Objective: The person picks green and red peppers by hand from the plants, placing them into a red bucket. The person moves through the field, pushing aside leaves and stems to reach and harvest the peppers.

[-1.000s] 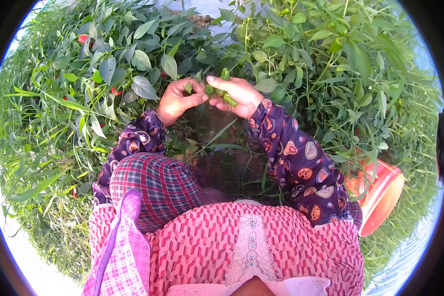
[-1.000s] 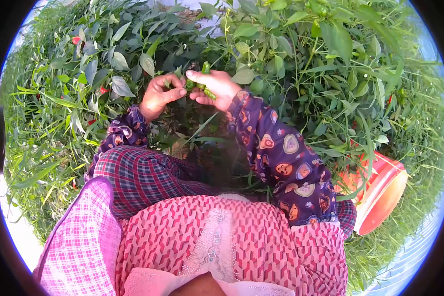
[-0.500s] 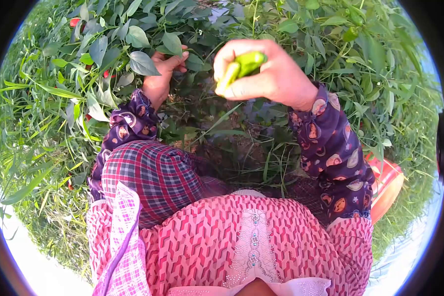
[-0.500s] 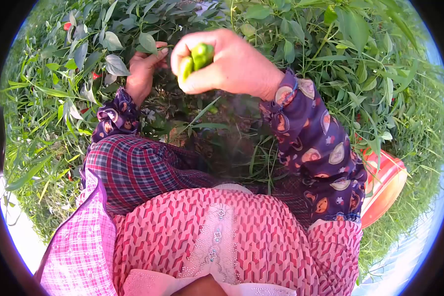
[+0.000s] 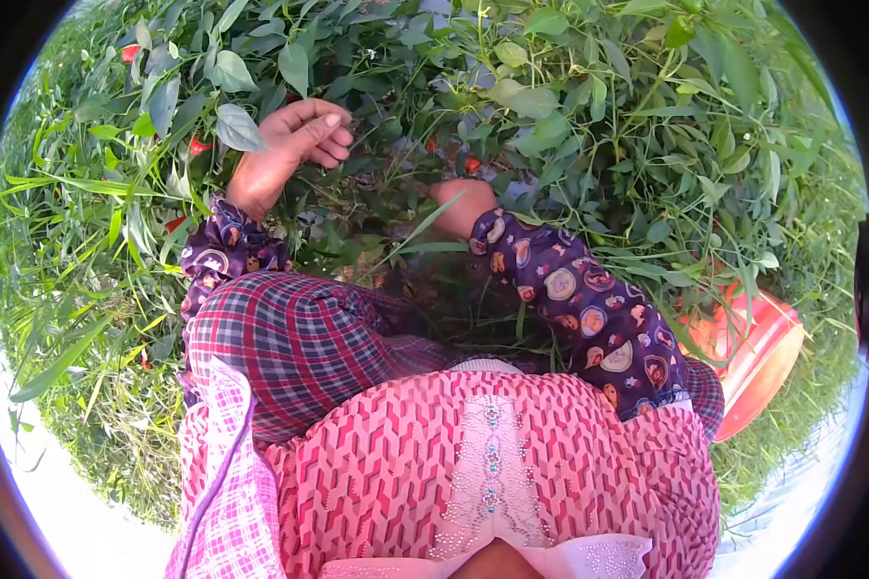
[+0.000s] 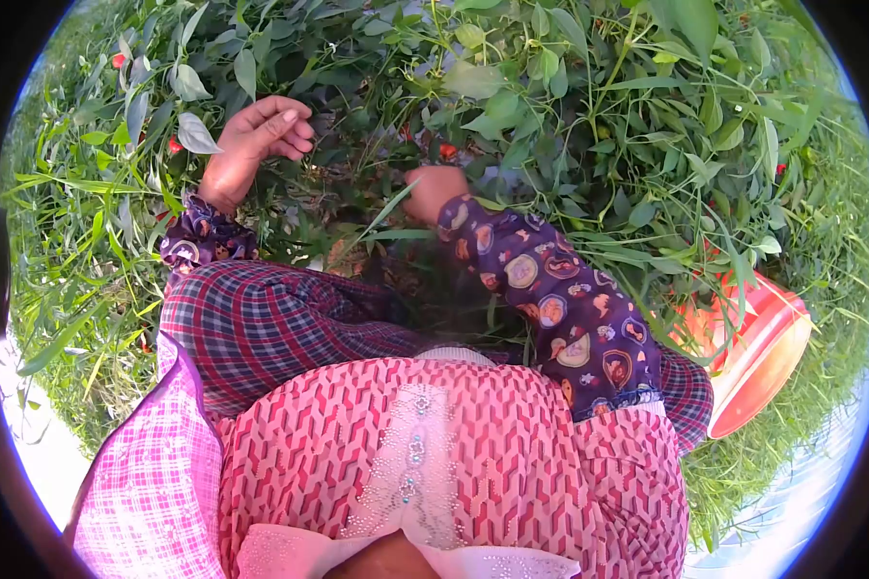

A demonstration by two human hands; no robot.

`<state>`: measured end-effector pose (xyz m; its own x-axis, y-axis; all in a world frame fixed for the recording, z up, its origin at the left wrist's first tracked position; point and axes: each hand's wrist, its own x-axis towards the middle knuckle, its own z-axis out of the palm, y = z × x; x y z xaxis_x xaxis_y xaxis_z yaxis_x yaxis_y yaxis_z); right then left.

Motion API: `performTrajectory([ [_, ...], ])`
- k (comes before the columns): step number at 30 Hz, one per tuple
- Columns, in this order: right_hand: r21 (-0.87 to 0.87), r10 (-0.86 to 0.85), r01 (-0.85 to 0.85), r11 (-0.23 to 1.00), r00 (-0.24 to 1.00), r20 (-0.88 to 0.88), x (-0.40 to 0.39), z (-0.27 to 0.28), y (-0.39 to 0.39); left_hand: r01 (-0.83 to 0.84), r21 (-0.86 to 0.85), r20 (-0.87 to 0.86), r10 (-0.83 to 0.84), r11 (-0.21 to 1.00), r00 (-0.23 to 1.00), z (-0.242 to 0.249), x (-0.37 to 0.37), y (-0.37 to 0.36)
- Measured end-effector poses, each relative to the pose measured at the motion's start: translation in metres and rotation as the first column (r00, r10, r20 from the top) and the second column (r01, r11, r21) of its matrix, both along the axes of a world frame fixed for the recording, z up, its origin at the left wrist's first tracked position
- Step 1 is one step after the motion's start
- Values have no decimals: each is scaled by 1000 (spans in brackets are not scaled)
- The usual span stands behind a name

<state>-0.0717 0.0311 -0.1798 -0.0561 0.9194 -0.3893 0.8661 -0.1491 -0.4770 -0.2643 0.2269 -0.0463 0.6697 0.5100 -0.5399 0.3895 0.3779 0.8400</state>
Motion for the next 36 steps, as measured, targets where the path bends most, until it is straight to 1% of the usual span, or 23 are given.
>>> performTrajectory([
  [1, -38, -8, 4, 999, 994, -105, 8, 8, 4, 64, 37, -47, -62, 997, 997, -4, 1, 0],
  [2, -149, -83, 38, 988, 946, -313, 17, 16, 7, 91, 58, -51, -88, 994, 995, -9, 2, -5],
  [3, -154, -84, 36, 987, 944, -318, 23, 20, 10, 90, 52, -56, -87, 995, 995, -13, 2, -7],
  [5, -203, -39, -132, 970, 742, -669, 32, 22, 18, 109, 117, -100, -98, 987, 990, -22, 2, -5],
  [6, -95, 45, -128, 987, 793, -608, 27, 26, 18, 64, 103, -99, -54, 993, 994, -19, 3, -4],
  [7, -95, 46, -131, 987, 792, -609, 15, 23, 16, 62, 103, -100, -52, 993, 994, -21, 2, -3],
  [9, 207, 225, -132, 970, 810, -542, -16, 19, 17, -38, 103, -62, 45, 994, 997, -25, 1, 0],
  [10, 97, 163, -132, 986, 852, -497, -26, 29, 18, -36, 104, -65, 43, 994, 997, -26, 2, 0],
  [11, 100, 165, -132, 986, 851, -498, -34, 31, 19, -36, 108, -68, 43, 994, 997, -27, 1, 0],
  [13, 183, 60, 19, 983, 907, -418, -48, 37, 22, -30, 102, -74, 38, 994, 997, -29, 0, -1],
  [14, 140, 3, 55, 989, 922, -387, -51, 42, 22, -28, 105, -74, 36, 994, 997, -30, 0, -1],
  [15, 145, 1, 59, 988, 924, -383, -56, 42, 22, -37, 104, -73, 45, 994, 996, -30, 0, -1],
  [17, 184, 99, -58, 981, 970, -223, -65, 42, 23, -42, 109, -63, 49, 993, 997, -30, 1, 1],
  [19, 246, 95, -27, 969, 959, -268, -70, 48, 21, -72, 86, -77, 79, 994, 994, -30, 3, 2],
  [22, 197, 55, 0, 980, 961, -272, -68, 50, 27, -90, 94, -69, 96, 992, 993, -30, 2, 0],
  [25, -206, -41, -112, 972, 782, -622, -45, 46, 47, -88, 83, -49, 93, 993, 995, -29, 0, 0],
  [26, -561, -519, -59, 826, 307, -798, -32, 50, 47, -89, 83, -45, 93, 993, 995, -27, -1, -1],
  [27, -640, -607, -144, 755, 217, -764, -17, 56, 54, -90, 44, -8, 90, 995, 996, -23, -1, -2],
  [29, -685, -696, -125, 718, -129, -706, 8, 94, 59, -87, 11, 40, 86, 996, 995, -9, 1, -2],
  [31, -620, -632, -120, 775, -168, -757, 38, 126, 64, 25, -161, 211, 10, 987, 977, 11, -1, -4],
  [33, -515, -499, -62, 855, 172, -849, 85, 169, 63, 131, -151, 286, -84, 980, 955, 19, -13, -6],
  [35, -406, -362, 30, 913, 513, -778, 143, 238, 46, 259, -159, 376, -184, 953, 908, 29, -28, -9],
  [36, -256, -229, 66, 965, 688, -688, 176, 266, 30, 270, -184, 391, -181, 945, 902, 33, -35, -16],
])
